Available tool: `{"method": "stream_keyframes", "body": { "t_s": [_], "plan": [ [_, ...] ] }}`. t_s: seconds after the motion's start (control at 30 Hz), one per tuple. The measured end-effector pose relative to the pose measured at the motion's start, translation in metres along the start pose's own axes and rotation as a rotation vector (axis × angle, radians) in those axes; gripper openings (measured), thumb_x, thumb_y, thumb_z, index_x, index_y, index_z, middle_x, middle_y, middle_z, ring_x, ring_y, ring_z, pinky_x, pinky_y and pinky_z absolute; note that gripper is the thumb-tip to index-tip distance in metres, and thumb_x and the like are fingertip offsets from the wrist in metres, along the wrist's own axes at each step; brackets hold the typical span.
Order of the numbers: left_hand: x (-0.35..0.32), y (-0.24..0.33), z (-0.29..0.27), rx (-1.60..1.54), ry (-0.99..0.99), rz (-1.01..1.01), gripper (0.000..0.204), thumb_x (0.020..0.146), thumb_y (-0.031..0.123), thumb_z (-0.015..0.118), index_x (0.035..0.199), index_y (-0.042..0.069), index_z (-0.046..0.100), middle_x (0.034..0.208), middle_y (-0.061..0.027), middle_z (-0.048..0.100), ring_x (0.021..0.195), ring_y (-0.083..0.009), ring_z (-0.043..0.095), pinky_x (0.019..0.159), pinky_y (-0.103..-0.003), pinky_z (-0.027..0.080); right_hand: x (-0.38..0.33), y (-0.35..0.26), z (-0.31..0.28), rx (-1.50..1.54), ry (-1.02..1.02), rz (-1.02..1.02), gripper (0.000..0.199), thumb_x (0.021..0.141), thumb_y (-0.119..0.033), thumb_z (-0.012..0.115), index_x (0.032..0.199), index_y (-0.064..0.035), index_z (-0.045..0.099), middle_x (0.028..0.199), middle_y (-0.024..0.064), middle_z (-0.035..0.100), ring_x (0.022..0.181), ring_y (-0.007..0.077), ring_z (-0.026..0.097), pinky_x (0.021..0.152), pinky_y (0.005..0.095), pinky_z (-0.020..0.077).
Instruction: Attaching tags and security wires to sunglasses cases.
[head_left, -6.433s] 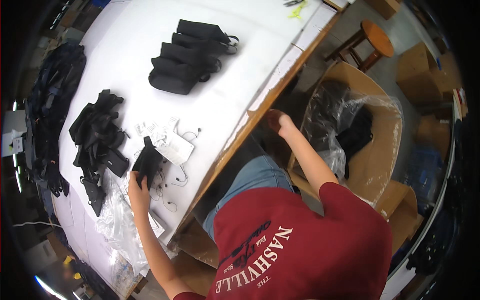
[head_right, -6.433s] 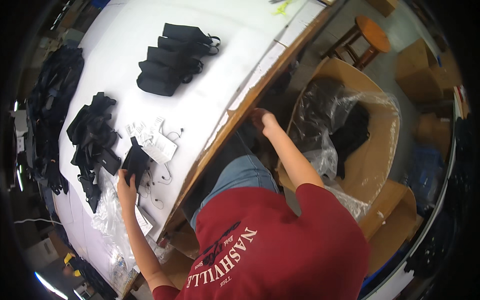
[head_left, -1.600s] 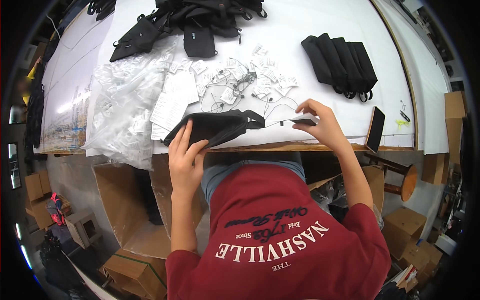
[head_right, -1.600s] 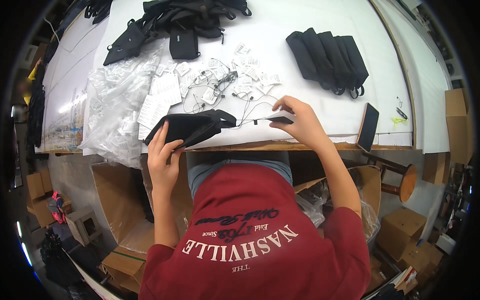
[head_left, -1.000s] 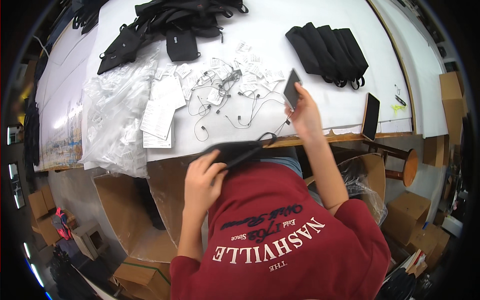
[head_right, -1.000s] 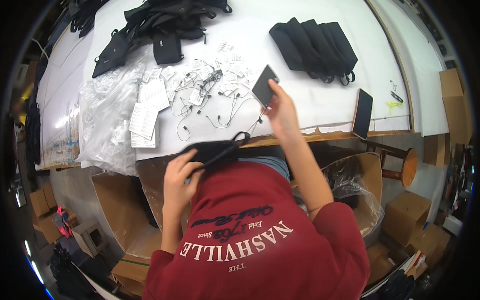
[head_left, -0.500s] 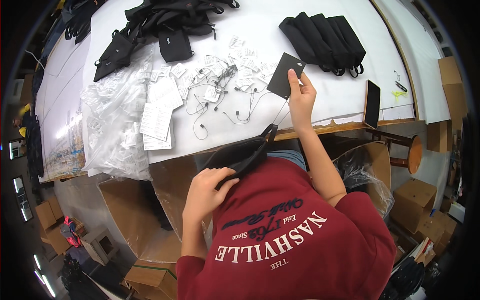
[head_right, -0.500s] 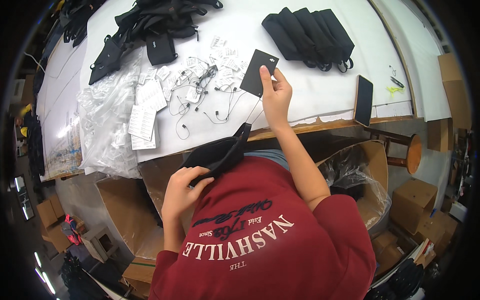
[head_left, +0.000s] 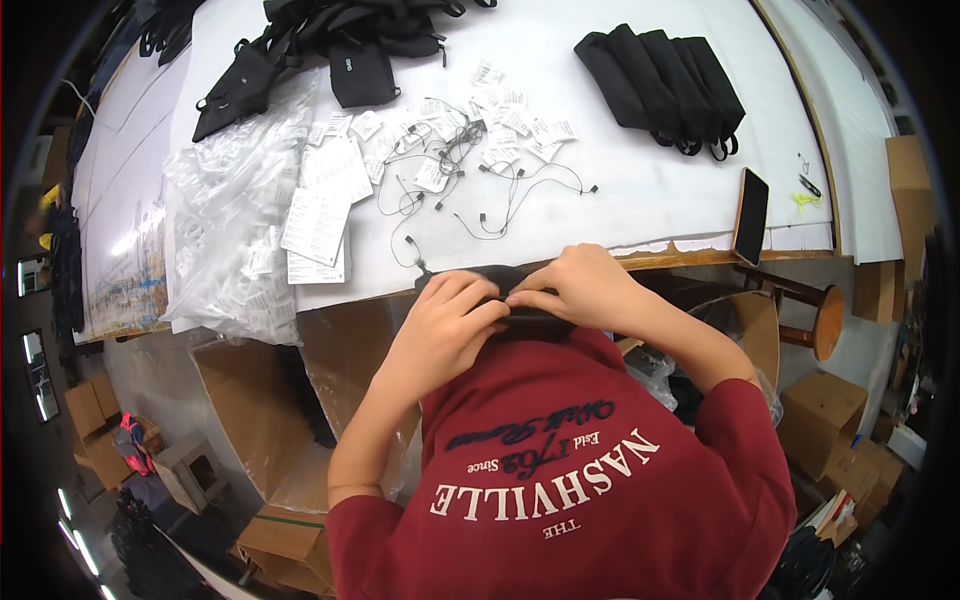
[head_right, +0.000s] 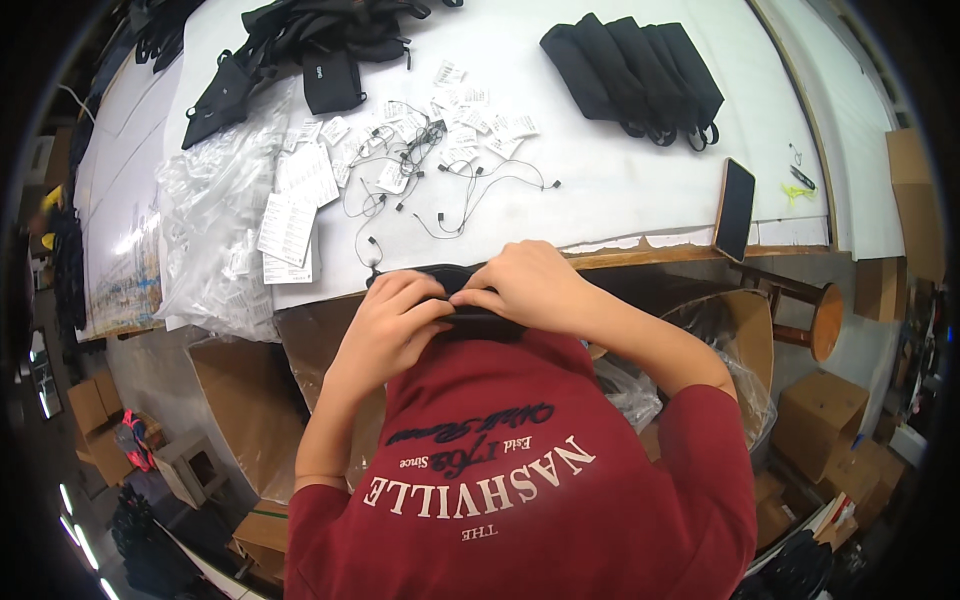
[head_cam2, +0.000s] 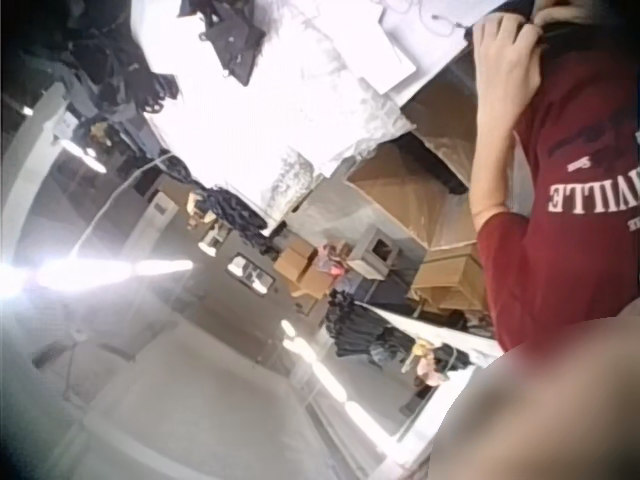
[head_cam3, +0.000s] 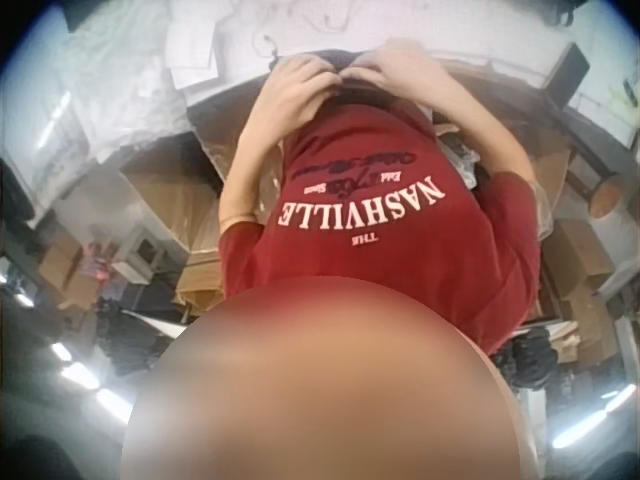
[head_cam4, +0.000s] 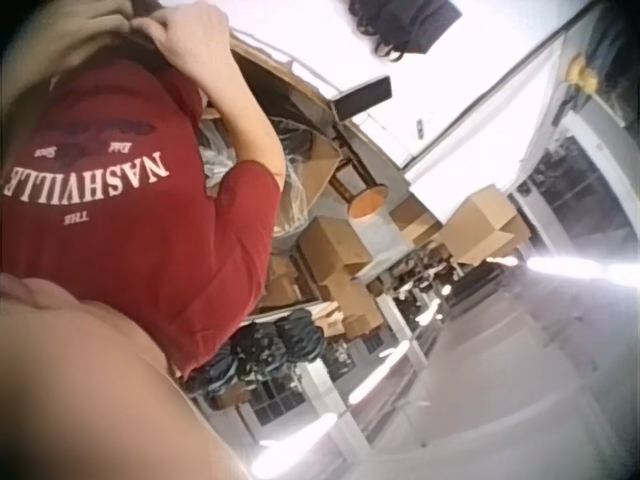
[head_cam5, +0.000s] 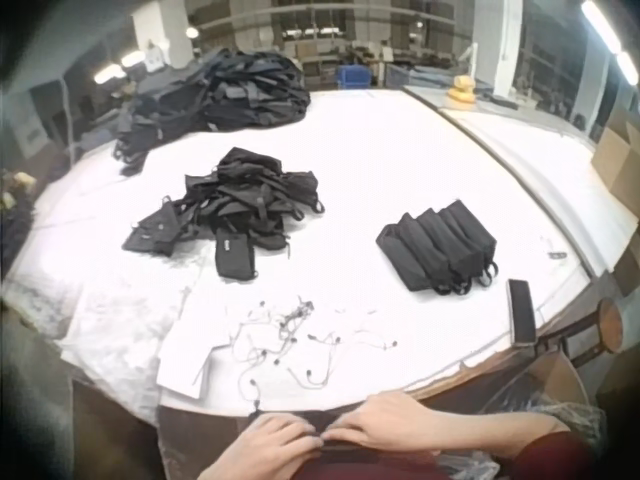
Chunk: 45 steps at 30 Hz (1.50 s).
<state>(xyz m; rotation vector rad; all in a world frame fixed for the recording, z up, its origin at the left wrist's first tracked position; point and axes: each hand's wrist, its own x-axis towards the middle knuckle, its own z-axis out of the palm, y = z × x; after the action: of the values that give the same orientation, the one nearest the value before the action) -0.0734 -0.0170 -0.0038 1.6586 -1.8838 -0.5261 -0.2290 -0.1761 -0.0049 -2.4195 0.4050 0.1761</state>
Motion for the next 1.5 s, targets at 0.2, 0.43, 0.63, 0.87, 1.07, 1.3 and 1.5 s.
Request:
{"method": "stream_keyframes", "body": {
  "t_s": [0.2, 0.43, 0.63, 0.87, 1.07, 1.3, 1.5],
  "plan": [
    [0.018, -0.034, -0.011, -0.403, -0.298, -0.242, 0.019, 0.084, 0.023, 0.065, 0.092, 0.006, 0.063, 0.077, -0.0118, 0.06, 0.076, -0.0287, 0.058, 0.075, -0.037, 0.044, -0.02, 0.008, -0.004, 0.096, -0.032, -0.069, 0.03, 0.077, -0.037, 0.073, 0.096, -0.0129, 0.071, 0.062, 0.0093, 0.062, 0.054, 0.0265, 0.059, 0.057, 0.0343, 0.0463],
    [0.06, -0.15, 0.023, 0.105, 0.488, -0.469, 0.029, 0.078, 0.027, 0.073, 0.087, 0.002, 0.06, 0.091, -0.0115, 0.058, 0.085, -0.0299, 0.053, 0.08, -0.038, 0.043, -0.023, 0.018, 0.007, 0.173, 0.038, -0.062, 0.018, 0.075, -0.022, 0.071, 0.089, -0.0115, 0.072, 0.064, 0.0095, 0.064, 0.057, 0.0268, 0.061, 0.059, 0.0345, 0.0492],
    [0.059, -0.166, 0.021, 0.224, 0.463, -0.501, 0.029, 0.074, 0.023, 0.075, 0.088, 0.003, 0.059, 0.085, -0.0109, 0.057, 0.082, -0.0289, 0.051, 0.08, -0.038, 0.042, -0.02, 0.023, -0.003, -0.182, 0.509, -0.222, 0.019, 0.073, -0.014, 0.073, 0.092, -0.0141, 0.072, 0.054, 0.0042, 0.059, 0.046, 0.0206, 0.053, 0.052, 0.0308, 0.0414],
    [0.055, -0.084, 0.004, -0.123, 0.68, -0.373, 0.019, 0.078, 0.015, 0.071, 0.092, 0.005, 0.063, 0.088, -0.0096, 0.063, 0.086, -0.0275, 0.056, 0.08, -0.037, 0.042, -0.011, 0.05, 0.021, -0.29, 0.382, -0.14, 0.012, 0.078, -0.019, 0.067, 0.086, -0.0106, 0.069, 0.053, 0.0068, 0.059, 0.047, 0.0248, 0.057, 0.051, 0.034, 0.0432],
    [0.048, -0.042, 0.02, 0.34, 0.328, -0.08, 0.024, 0.078, 0.02, 0.073, 0.101, 0.014, 0.067, 0.119, -0.0106, 0.054, 0.115, -0.0281, 0.045, 0.094, -0.039, 0.036, -0.012, 0.048, 0.017, -0.301, 0.429, -0.177, 0.013, 0.076, -0.018, 0.07, 0.088, -0.0113, 0.07, 0.052, 0.0059, 0.058, 0.046, 0.023, 0.055, 0.05, 0.0323, 0.0417],
    [0.03, -0.04, 0.052, -1.118, 0.812, -0.416, 0.067, 0.078, 0.018, 0.076, 0.132, 0.003, 0.041, 0.142, -0.0142, 0.031, 0.126, -0.0288, 0.038, 0.105, -0.04, 0.032, -0.011, 0.014, -0.004, -0.043, 0.705, -0.207, 0.015, 0.072, -0.009, 0.074, 0.086, -0.0067, 0.072, 0.051, 0.0042, 0.055, 0.041, 0.0168, 0.049, 0.047, 0.0283, 0.0341],
    [0.032, -0.026, 0.05, -1.665, 0.716, -0.503, 0.052, 0.081, 0.011, 0.071, 0.126, 0.006, 0.047, 0.115, -0.0069, 0.058, 0.107, -0.0209, 0.056, 0.094, -0.037, 0.045, 0.005, -0.016, 0.003, 0.099, 0.711, -0.197, 0.013, 0.078, -0.017, 0.073, 0.089, -0.0098, 0.071, 0.05, 0.0041, 0.053, 0.04, 0.0175, 0.046, 0.046, 0.0284, 0.0356]
  ]
}}
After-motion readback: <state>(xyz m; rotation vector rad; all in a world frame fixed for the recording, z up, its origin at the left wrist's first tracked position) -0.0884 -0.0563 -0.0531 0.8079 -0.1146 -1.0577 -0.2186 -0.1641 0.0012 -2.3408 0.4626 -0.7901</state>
